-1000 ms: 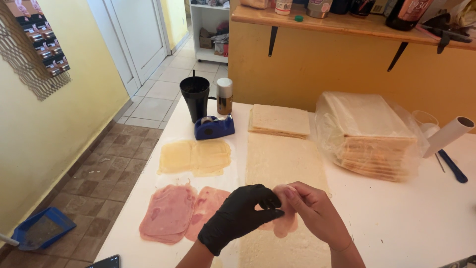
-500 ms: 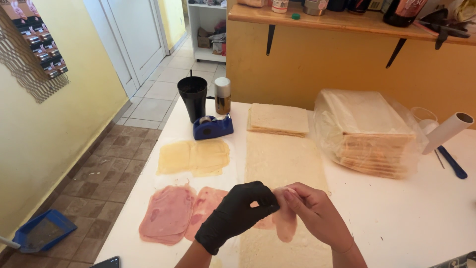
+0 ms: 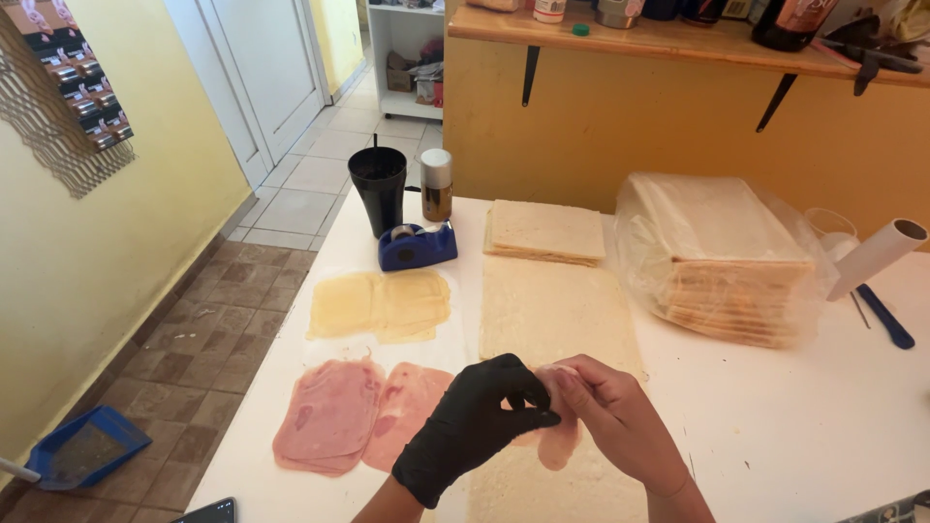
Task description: Assembling multiple sandwiches by spreading condiments, layering ham and cheese, and cutting them into portions.
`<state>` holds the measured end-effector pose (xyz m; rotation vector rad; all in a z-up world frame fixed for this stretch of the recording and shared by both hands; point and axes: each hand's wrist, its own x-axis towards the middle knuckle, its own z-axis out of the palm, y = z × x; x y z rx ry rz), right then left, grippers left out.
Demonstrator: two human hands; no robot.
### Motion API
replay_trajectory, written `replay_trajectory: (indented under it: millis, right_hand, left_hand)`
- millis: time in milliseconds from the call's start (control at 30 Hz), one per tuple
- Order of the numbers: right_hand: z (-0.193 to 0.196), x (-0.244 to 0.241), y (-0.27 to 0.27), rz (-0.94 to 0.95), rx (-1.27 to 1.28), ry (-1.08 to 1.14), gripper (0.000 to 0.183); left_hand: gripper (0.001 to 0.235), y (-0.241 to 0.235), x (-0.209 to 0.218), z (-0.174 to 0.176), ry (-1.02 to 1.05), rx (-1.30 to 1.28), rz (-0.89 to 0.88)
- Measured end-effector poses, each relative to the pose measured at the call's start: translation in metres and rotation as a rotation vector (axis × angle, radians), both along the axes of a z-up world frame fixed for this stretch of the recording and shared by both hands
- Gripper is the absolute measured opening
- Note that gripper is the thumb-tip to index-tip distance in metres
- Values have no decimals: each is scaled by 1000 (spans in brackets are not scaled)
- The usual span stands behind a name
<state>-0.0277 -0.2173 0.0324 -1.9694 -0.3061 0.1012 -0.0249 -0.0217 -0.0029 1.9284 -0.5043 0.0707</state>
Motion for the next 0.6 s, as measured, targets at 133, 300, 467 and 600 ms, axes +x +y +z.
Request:
replay_trajectory:
  millis: [133,300,467,600]
  right_hand:
    - [-1,-1,-1,-23,2,19,36]
    - [-5,0,-4,20,29,-3,35]
    - [-9,1,-9,11,-7,-9,33]
    - [-7,1,-8,10,-34,1,33]
  left_hand:
    - [17,4,3,-4,11,-116,-28]
    - [21,12,-2,8,-13,-125,-100]
    - [18,17,-6,19,-2,-101,-18]
    - [15,20,-10,30,19,-73,7]
